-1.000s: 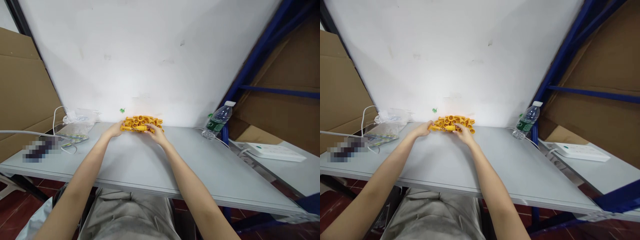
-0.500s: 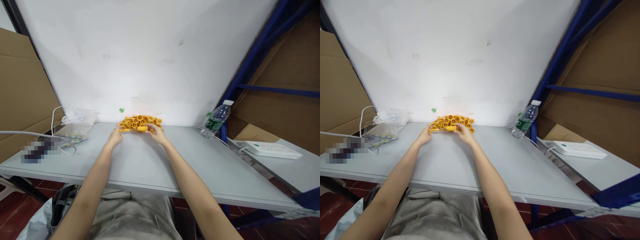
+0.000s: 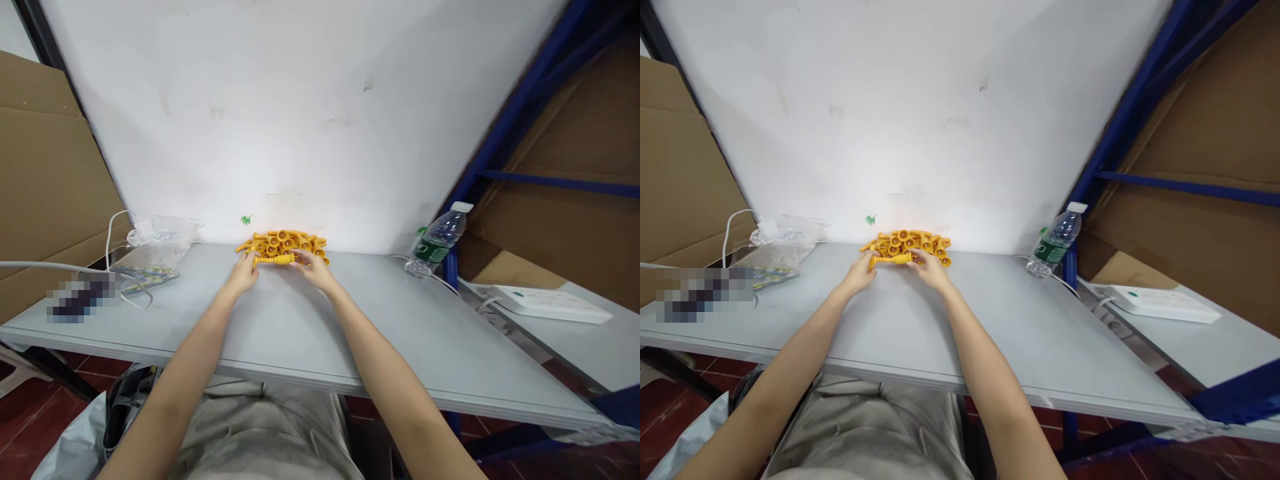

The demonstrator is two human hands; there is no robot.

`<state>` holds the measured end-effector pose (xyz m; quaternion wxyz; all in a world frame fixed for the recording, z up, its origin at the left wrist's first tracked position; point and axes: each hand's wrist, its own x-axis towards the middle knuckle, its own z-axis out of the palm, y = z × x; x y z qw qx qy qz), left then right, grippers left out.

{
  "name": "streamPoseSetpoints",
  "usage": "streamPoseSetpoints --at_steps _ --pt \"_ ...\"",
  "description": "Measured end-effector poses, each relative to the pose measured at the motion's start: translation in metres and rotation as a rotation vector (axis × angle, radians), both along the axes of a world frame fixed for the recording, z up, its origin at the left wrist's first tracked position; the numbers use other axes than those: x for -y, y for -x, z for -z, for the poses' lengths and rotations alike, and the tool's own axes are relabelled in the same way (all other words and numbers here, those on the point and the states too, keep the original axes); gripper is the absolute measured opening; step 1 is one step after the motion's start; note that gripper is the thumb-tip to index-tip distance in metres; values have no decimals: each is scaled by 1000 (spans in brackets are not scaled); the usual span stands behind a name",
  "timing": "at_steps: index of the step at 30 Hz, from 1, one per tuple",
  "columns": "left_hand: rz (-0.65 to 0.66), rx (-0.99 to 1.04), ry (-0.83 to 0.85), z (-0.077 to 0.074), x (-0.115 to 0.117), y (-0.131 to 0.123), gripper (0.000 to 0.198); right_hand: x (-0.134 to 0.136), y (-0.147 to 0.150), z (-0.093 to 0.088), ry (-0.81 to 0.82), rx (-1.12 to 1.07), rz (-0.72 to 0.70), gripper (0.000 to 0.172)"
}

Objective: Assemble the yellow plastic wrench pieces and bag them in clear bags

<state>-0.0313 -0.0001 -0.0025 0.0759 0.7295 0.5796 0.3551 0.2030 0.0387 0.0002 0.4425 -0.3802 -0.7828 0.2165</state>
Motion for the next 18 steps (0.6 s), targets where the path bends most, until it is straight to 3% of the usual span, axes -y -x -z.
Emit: streamPoseSetpoints --at_steps 6,10,18 --pt "138 36 -146 7 -5 -1 32 3 -4 -7 180 -162 6 44" --pt "152 57 -185 4 -3 -2 30 14 3 -14 325 -201 74 56" --pt "172 64 -204 0 -2 -5 29 24 11 -26 539 -293 157 58"
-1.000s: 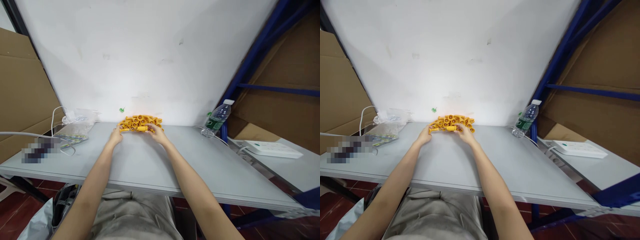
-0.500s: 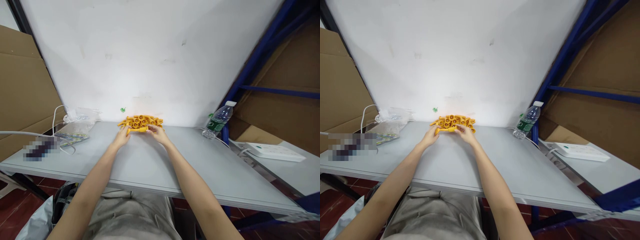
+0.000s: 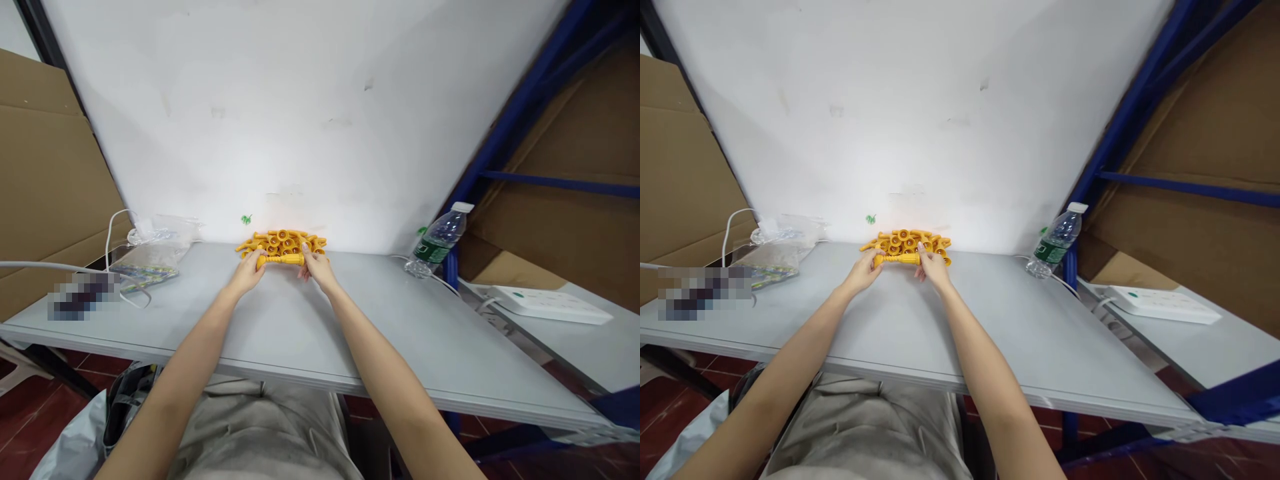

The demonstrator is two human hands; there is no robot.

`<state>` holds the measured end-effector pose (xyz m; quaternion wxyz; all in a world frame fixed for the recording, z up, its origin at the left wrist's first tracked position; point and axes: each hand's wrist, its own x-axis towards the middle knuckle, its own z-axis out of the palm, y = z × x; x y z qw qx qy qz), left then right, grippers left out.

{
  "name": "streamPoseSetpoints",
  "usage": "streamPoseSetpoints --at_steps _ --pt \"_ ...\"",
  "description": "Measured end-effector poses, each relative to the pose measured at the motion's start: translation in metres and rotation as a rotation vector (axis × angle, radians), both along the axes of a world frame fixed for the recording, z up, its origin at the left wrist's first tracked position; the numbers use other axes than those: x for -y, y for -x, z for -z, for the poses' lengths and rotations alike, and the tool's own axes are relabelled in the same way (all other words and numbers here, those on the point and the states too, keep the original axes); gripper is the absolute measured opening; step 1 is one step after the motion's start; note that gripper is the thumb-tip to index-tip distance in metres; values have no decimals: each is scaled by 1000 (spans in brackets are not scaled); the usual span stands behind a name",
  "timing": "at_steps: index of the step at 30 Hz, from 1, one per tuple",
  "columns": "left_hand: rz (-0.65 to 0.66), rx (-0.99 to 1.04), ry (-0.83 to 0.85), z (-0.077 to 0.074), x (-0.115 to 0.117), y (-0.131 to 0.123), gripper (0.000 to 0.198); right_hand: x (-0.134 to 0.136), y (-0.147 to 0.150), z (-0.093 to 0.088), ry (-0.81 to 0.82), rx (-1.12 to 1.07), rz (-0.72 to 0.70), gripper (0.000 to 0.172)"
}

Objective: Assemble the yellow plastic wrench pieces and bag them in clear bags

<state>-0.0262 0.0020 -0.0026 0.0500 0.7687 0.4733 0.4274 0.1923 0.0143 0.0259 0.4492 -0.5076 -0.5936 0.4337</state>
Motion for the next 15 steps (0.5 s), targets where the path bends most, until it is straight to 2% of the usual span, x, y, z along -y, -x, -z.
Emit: streamPoseSetpoints --at_steps 4,7,10,15 --pt "-14 6 18 2 -2 1 28 1 -13 -7 114 0 -162 54" --pt "-16 1 18 2 -1 1 27 3 -19 -9 78 -24 -269 48" --pt "-8 -14 -15 1 1 1 27 5 -14 -8 49 -74 -230 48" --pt "-6 -25 -43 -2 4 -1 28 5 -6 -5 98 -75 -109 54"
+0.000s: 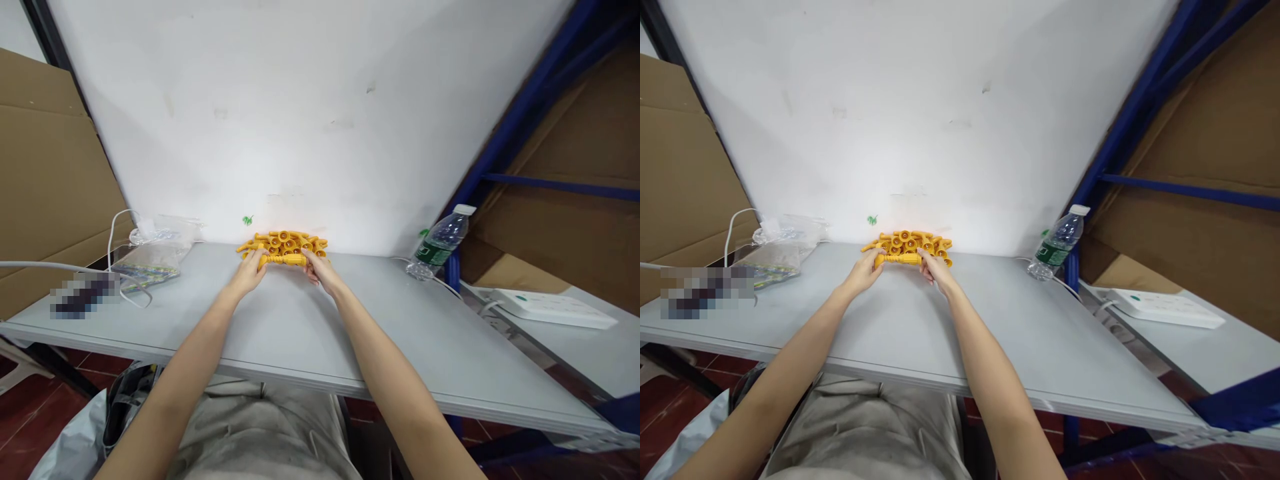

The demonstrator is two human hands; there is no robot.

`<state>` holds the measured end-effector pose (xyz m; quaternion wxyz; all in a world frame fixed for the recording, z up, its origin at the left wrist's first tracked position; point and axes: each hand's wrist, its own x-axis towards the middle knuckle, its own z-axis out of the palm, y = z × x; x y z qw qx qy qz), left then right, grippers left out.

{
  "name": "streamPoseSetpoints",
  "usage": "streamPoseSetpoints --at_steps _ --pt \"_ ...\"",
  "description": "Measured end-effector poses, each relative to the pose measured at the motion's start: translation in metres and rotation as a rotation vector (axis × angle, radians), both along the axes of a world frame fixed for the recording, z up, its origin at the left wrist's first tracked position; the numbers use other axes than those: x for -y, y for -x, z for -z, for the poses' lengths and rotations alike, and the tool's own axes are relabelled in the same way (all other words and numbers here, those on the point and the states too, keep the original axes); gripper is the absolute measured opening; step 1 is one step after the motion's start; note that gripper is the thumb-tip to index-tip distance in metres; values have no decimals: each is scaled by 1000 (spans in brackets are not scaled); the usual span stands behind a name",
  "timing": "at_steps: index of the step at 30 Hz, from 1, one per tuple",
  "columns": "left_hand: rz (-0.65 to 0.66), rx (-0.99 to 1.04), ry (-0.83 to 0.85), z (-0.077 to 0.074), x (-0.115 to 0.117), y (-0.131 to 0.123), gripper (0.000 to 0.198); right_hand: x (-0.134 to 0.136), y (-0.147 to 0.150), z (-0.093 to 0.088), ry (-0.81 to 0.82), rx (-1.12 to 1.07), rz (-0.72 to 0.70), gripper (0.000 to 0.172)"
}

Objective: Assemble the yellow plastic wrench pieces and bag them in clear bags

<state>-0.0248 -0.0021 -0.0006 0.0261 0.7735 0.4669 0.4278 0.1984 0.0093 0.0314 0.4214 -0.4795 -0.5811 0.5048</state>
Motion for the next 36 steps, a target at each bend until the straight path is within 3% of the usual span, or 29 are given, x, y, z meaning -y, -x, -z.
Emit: streamPoseSetpoints --at_steps 4,6,9,12,18,21,24,26,36 --pt "-9 8 46 -1 -1 2 28 -2 -8 -1 65 40 -83 53" --pt "-12 10 56 -2 -1 4 28 -2 -12 -2 9 6 -141 45" --pt "-11 5 52 -2 0 5 29 -3 -12 -2 -140 -36 -154 52" --pt "5 -2 31 -3 2 3 29 -1 -5 -2 -165 5 -86 47" --pt "28 -1 13 -7 6 -3 29 1 4 -3 -97 73 123 65" --pt "14 1 29 -8 5 -2 28 0 -4 -6 -30 89 41 66" --pt "-15 -5 43 -7 3 0 28 0 -13 -8 -44 21 -114 50" --pt "-25 -8 43 -6 2 2 29 1 -16 -9 -108 -28 -166 57" --pt "-25 -4 -27 -5 0 2 27 5 -2 -10 -212 -15 -109 55"
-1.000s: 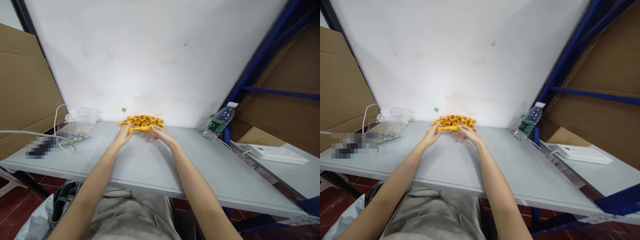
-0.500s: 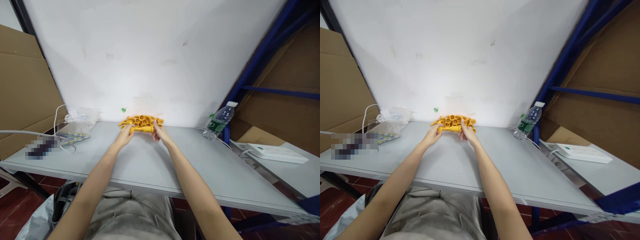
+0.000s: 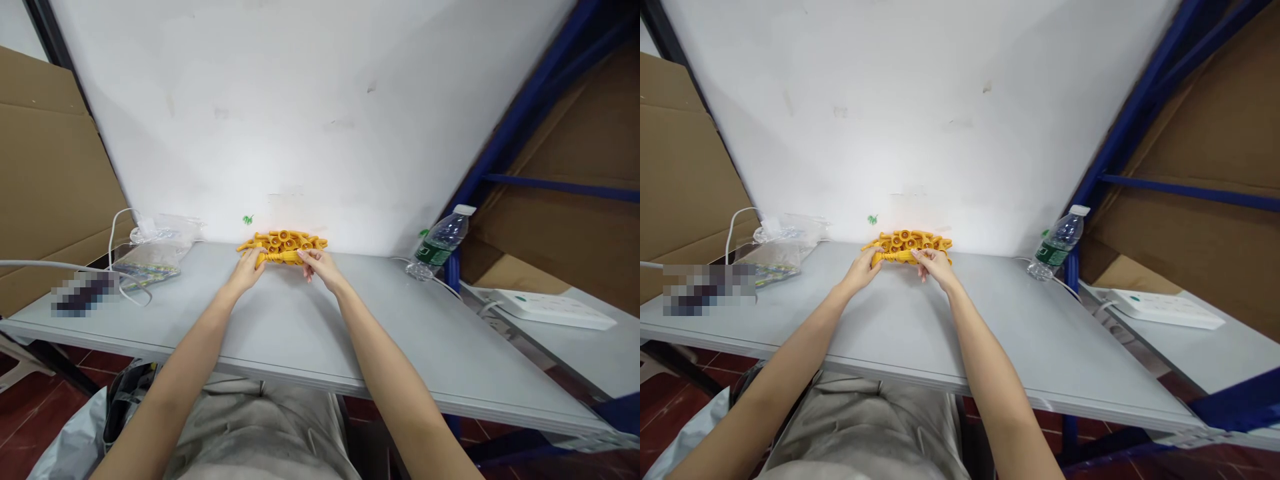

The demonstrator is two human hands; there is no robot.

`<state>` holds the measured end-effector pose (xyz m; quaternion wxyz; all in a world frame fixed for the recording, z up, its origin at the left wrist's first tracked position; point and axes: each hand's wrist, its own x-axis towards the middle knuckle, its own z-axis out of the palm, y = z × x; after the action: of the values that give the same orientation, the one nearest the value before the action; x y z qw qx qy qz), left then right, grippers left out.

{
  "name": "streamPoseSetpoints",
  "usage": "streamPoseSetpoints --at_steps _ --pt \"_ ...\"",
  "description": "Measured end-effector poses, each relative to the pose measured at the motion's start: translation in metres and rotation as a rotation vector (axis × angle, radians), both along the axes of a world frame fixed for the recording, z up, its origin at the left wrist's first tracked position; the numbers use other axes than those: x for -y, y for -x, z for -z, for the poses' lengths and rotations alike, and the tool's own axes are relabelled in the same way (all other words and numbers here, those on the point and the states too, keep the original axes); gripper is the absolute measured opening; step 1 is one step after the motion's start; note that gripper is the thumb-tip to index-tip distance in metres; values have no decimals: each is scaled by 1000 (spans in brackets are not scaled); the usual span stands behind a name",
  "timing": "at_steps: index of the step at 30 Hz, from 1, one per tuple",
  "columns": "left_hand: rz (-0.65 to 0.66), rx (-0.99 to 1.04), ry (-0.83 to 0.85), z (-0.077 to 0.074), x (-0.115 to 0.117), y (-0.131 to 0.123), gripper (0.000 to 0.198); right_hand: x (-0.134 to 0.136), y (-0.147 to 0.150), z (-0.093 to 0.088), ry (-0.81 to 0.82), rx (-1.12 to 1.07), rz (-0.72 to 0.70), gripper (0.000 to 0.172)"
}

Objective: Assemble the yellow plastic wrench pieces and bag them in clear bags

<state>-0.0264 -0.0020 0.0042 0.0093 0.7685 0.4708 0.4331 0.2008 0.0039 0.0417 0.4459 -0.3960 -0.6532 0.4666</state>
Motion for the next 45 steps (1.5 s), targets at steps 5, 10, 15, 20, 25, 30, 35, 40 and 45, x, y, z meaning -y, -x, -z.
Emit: streamPoseSetpoints --at_steps 5,10,15,20,25,30,35,40,45 --pt "-30 16 0 -2 2 -1 26 2 3 0 -10 17 47 57" --pt "-31 37 -42 -3 3 -3 23 3 7 1 22 13 126 57" --pt "-61 29 -89 -3 6 -6 23 4 10 -4 96 -35 181 56" --pt "-94 7 -106 -4 7 -9 25 3 14 -5 220 -131 202 51" --pt "-136 7 -112 -5 9 -11 25 -1 16 -1 296 -163 191 50" --pt "-133 46 -69 -6 10 -11 24 -1 18 0 412 -168 187 47" --pt "-43 129 -42 -5 7 -11 23 -1 19 4 433 -138 142 47" --pt "3 202 12 -4 7 -12 28 0 19 5 462 -114 104 51" --pt "30 259 98 -6 10 -13 22 -1 17 3 470 -111 73 55"
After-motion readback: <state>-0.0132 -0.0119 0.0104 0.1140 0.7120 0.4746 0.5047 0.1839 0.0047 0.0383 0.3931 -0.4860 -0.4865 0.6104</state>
